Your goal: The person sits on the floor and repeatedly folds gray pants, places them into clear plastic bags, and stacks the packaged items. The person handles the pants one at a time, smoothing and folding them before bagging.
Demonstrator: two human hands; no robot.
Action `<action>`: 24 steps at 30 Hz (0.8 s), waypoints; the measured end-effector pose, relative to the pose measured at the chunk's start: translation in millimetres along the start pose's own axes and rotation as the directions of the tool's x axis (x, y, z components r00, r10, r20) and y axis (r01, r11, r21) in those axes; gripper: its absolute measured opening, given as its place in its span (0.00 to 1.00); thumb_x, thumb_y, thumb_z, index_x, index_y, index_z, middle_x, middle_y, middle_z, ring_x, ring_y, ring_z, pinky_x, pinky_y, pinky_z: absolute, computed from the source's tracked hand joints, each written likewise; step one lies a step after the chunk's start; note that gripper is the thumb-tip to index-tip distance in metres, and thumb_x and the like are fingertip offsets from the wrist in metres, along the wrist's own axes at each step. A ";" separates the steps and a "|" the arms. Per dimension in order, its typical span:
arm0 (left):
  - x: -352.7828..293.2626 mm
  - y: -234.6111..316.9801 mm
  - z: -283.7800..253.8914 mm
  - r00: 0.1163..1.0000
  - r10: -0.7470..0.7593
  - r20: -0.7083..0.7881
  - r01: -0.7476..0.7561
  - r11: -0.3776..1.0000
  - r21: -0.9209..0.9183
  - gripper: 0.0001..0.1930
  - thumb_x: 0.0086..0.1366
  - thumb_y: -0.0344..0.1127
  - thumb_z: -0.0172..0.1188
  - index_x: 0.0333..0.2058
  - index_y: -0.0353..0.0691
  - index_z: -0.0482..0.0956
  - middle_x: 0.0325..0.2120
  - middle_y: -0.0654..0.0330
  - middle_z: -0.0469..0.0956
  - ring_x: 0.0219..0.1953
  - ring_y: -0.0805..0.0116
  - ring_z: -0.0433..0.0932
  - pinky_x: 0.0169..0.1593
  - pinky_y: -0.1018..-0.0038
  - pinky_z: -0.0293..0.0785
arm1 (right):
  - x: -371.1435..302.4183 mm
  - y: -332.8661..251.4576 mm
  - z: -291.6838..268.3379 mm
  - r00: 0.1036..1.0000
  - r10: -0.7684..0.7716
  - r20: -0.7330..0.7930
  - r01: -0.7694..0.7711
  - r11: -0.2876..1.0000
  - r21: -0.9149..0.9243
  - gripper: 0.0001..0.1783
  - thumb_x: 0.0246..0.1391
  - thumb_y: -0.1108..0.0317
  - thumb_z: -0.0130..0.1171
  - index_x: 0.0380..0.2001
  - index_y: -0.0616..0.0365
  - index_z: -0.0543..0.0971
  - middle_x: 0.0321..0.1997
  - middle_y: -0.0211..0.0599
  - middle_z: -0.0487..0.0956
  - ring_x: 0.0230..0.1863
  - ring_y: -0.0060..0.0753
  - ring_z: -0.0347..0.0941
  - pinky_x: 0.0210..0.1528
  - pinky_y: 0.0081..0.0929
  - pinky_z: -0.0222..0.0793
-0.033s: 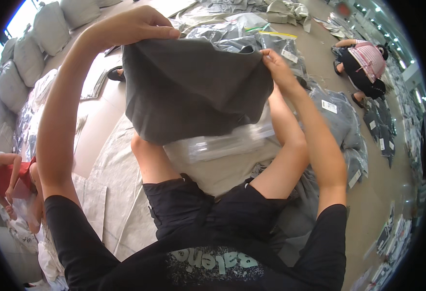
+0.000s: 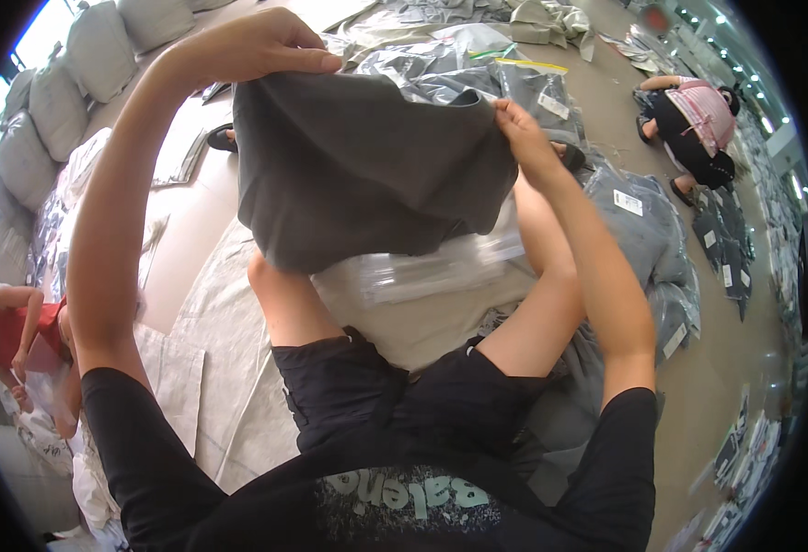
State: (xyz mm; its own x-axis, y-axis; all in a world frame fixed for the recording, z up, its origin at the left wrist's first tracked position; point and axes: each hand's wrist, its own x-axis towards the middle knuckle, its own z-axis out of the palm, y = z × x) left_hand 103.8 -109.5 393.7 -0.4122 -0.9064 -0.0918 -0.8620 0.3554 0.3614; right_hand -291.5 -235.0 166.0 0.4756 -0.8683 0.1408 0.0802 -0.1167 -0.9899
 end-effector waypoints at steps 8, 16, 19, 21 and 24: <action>-56.6 -44.9 15.5 0.995 0.067 0.072 -0.063 0.997 -0.050 0.52 0.56 0.82 0.65 0.45 0.26 0.87 0.32 0.61 0.84 0.37 0.73 0.81 0.42 0.71 0.77 | -46.6 -1.8 38.3 0.919 -0.334 0.209 0.392 0.832 -0.393 0.31 0.56 0.51 0.79 0.56 0.50 0.77 0.44 0.28 0.72 0.50 0.24 0.70 0.62 0.28 0.66; -52.8 -49.2 46.2 0.938 -0.299 -0.176 0.250 0.933 -0.258 0.29 0.72 0.58 0.66 0.38 0.29 0.88 0.24 0.69 0.79 0.29 0.81 0.74 0.34 0.76 0.70 | -43.5 -20.6 30.0 0.795 -0.521 0.311 0.596 0.573 -0.563 0.12 0.66 0.66 0.67 0.46 0.62 0.82 0.47 0.40 0.80 0.48 0.45 0.78 0.54 0.38 0.73; -64.4 -75.2 54.9 0.965 -0.074 -0.251 0.001 0.960 -0.279 0.29 0.73 0.58 0.65 0.36 0.29 0.87 0.24 0.71 0.78 0.29 0.84 0.72 0.32 0.77 0.69 | -24.5 -37.2 13.3 0.929 -0.247 0.275 0.370 0.606 -0.704 0.19 0.71 0.54 0.61 0.45 0.63 0.81 0.39 0.48 0.81 0.45 0.52 0.78 0.51 0.41 0.72; -74.0 -81.4 50.9 0.965 -0.218 -0.149 0.170 0.945 -0.280 0.26 0.73 0.55 0.66 0.36 0.30 0.87 0.26 0.72 0.80 0.30 0.84 0.73 0.34 0.77 0.71 | -25.6 -49.0 17.5 0.950 -0.182 0.254 0.312 0.612 -0.727 0.19 0.71 0.53 0.61 0.44 0.62 0.81 0.37 0.48 0.81 0.43 0.53 0.79 0.49 0.41 0.72; -78.3 -72.7 62.5 0.970 -0.227 -0.090 0.171 0.893 -0.416 0.20 0.70 0.48 0.71 0.38 0.31 0.87 0.27 0.72 0.81 0.31 0.85 0.75 0.37 0.80 0.73 | -26.3 -43.6 30.0 0.972 -0.155 0.176 0.234 0.709 -0.665 0.20 0.71 0.52 0.60 0.47 0.60 0.81 0.39 0.50 0.83 0.42 0.51 0.80 0.48 0.42 0.73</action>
State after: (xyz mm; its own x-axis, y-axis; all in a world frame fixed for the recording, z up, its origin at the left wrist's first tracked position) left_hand 180.3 -50.1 316.6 -0.1776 -0.9802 -0.0880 -0.7178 0.0679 0.6929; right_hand -281.2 -192.6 205.9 0.6037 -0.7413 0.2932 -0.4148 -0.6062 -0.6786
